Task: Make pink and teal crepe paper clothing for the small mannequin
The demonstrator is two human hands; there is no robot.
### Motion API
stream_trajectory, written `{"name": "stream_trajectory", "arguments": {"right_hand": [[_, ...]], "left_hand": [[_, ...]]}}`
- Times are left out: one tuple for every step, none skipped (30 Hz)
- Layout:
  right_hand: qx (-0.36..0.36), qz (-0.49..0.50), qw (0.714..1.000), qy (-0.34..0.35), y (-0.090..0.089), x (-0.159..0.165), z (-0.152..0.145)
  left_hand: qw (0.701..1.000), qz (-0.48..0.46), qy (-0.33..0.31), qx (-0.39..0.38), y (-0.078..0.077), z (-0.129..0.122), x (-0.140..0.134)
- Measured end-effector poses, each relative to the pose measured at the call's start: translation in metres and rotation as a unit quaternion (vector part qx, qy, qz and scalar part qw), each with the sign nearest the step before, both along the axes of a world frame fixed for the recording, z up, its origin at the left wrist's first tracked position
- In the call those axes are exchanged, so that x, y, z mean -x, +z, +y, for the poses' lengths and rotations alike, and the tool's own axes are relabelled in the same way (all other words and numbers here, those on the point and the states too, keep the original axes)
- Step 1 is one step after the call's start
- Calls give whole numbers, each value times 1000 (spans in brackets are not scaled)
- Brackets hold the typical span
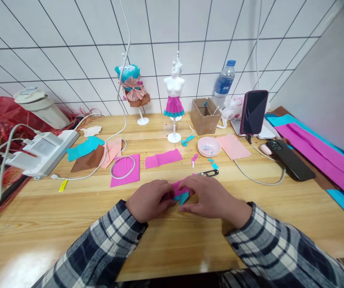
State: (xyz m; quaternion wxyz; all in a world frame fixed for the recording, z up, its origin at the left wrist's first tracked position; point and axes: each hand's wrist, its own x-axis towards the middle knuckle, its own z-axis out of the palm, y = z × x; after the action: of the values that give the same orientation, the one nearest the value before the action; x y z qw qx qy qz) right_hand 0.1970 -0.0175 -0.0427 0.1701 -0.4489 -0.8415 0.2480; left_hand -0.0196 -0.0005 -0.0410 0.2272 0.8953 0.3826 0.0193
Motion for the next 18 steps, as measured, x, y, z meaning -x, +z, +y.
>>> {"name": "stream_trajectory", "arguments": {"right_hand": [[-7,-32,999,21,1,2,-2],[-14,-56,998,34,0,5,-4],[-18,-72,996,47,-1,7,-6],[-21,-83,995,56,-2,8,-6],[-24,-89,994,60,-3,10,-6],[-27,-88,994,57,-5,11,-6],[-27,-82,995,48,-6,11,-5],[-24,-74,996,36,-7,11,-4],[-18,-63,998,22,-7,10,-4],[-8,-52,999,8,-7,9,-3],[4,-42,999,-2,-7,8,-2],[15,-35,999,-11,-7,7,-1],[24,-31,999,-20,-6,5,-1],[31,-30,999,-30,-5,5,0],[38,-29,998,-43,-4,4,0],[43,-27,997,-60,-4,4,0],[47,-23,996,-77,-3,5,0],[52,-19,994,-93,-3,6,0]], "left_hand": [[1000,-1,0,8,0,2,2],[1000,-4,1,16,0,4,4],[1000,-5,3,23,1,6,7],[1000,-5,7,30,1,8,10],[999,-3,13,39,2,10,13],[999,1,21,49,3,11,17],[998,6,30,60,4,12,20],[997,11,40,69,5,14,24],[996,16,48,78,5,15,27],[995,20,54,83,6,16,30],[994,23,57,86,7,16,32],[994,25,57,88,8,17,34],[994,28,55,87,9,17,34],[995,31,52,85,9,17,34],[995,35,52,78,9,17,32],[996,40,54,66,9,16,30],[996,46,58,50,9,16,28],[996,54,62,31,8,15,25]]}}
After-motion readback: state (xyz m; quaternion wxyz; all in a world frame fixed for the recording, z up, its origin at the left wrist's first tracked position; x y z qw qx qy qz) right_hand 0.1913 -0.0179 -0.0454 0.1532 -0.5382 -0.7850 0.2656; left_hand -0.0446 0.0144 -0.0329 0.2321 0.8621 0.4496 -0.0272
